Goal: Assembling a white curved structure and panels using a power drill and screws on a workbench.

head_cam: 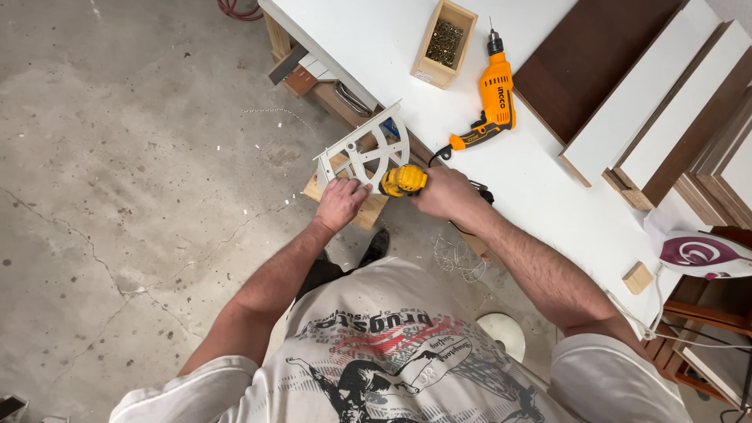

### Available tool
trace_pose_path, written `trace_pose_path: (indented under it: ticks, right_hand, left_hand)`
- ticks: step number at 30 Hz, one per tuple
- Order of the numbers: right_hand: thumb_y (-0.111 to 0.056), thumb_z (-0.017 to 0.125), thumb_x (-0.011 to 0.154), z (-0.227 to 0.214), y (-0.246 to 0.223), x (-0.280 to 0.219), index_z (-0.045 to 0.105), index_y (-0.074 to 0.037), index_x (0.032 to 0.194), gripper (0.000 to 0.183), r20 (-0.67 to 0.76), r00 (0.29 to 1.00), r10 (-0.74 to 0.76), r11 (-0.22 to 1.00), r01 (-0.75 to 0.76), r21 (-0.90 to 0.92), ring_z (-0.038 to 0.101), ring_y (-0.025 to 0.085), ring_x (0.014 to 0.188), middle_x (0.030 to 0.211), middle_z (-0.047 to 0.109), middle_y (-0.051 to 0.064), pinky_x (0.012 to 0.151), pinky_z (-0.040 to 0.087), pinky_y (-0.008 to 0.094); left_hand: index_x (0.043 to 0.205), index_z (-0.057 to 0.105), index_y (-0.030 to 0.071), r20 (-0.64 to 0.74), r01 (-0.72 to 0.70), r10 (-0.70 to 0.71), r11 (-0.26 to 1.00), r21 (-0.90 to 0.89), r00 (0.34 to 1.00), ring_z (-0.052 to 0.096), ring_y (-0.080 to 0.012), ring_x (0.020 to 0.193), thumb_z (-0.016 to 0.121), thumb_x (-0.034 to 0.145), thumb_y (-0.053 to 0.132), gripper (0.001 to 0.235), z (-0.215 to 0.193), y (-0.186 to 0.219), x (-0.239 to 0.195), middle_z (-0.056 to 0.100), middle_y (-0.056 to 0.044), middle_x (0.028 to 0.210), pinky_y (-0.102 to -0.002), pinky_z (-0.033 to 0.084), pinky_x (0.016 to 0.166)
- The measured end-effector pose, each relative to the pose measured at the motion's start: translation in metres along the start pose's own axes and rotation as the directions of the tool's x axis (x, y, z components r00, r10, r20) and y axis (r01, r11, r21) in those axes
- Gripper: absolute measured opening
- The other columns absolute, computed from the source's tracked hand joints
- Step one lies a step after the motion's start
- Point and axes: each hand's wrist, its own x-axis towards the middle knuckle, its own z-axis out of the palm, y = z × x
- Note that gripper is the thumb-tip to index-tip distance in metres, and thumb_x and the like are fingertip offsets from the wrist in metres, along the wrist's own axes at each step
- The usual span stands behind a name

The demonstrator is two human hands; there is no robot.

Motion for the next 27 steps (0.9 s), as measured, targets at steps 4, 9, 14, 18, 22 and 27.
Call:
trace_pose_path:
  ticks: [4, 9, 14, 18, 22, 27]
  right_hand:
    - [-0.032, 0.072, 0.085, -0.011, -0.012, -0.004, 0.07, 0.002, 0.114, 0.044, 0.016, 0.999, 0.047, 0.999, -0.047, 0.004, 0.073, 0.044, 0.096, 0.097, 0.076, 0.023, 0.079, 0.058, 0.053]
    - [-0.028, 0.071, 0.085, -0.005, -0.009, 0.001, 0.07, 0.003, 0.11, 0.04, 0.025, 0.999, 0.038, 0.999, -0.039, 0.032, 0.073, 0.044, 0.094, 0.095, 0.075, 0.023, 0.079, 0.057, 0.052]
    - [-0.03, 0.071, 0.084, 0.004, 0.0, 0.007, 0.072, 0.0, 0.107, 0.038, 0.019, 1.0, 0.02, 0.999, -0.021, 0.039, 0.074, 0.042, 0.091, 0.093, 0.076, 0.02, 0.076, 0.058, 0.052]
    - [-0.03, 0.072, 0.083, 0.011, 0.002, 0.012, 0.072, -0.001, 0.107, 0.038, 0.012, 1.0, -0.003, 1.0, 0.003, 0.022, 0.075, 0.04, 0.091, 0.092, 0.076, 0.019, 0.076, 0.058, 0.051]
    - [-0.029, 0.072, 0.083, 0.02, 0.012, 0.02, 0.072, -0.001, 0.106, 0.036, 0.0, 1.0, -0.031, 0.999, 0.031, 0.015, 0.074, 0.04, 0.09, 0.091, 0.076, 0.018, 0.076, 0.058, 0.051]
    - [-0.03, 0.072, 0.085, 0.025, 0.019, 0.026, 0.071, 0.0, 0.109, 0.038, 0.018, 0.999, -0.038, 0.999, 0.038, -0.002, 0.074, 0.042, 0.092, 0.094, 0.076, 0.02, 0.078, 0.057, 0.053]
  left_hand:
    - [0.09, 0.068, 0.023, -0.003, 0.01, -0.01, 1.0, -0.004, 1.0, 0.064, -0.0188, 0.075, 0.065, 0.102, 0.032, 0.016, -0.002, 0.001, 0.001, 0.062, -0.002, 0.085, -0.033, 0.051, 0.079]
    - [0.088, 0.069, 0.021, -0.001, 0.009, -0.009, 1.0, -0.005, 1.0, 0.064, -0.0206, 0.074, 0.065, 0.102, 0.031, 0.018, 0.0, 0.003, -0.004, 0.063, -0.004, 0.085, -0.034, 0.052, 0.078]
    - [0.093, 0.071, 0.023, 0.02, 0.001, -0.001, 1.0, -0.013, 1.0, 0.064, -0.0213, 0.077, 0.063, 0.102, 0.031, 0.015, 0.007, 0.001, -0.013, 0.064, -0.004, 0.088, -0.035, 0.052, 0.079]
    - [0.097, 0.072, 0.022, 0.032, 0.0, 0.0, 1.0, -0.02, 0.999, 0.065, -0.0214, 0.079, 0.062, 0.102, 0.03, 0.013, 0.009, -0.001, -0.012, 0.064, -0.005, 0.09, -0.036, 0.052, 0.081]
    - [0.091, 0.07, 0.021, 0.007, -0.001, 0.001, 1.0, -0.021, 1.0, 0.064, -0.0214, 0.077, 0.062, 0.103, 0.031, 0.017, 0.004, 0.002, -0.012, 0.063, -0.005, 0.088, -0.035, 0.051, 0.079]
    - [0.094, 0.07, 0.022, -0.001, -0.013, 0.013, 1.0, -0.013, 1.0, 0.064, -0.0216, 0.078, 0.062, 0.103, 0.031, 0.015, 0.007, 0.002, -0.015, 0.063, -0.004, 0.089, -0.035, 0.051, 0.079]
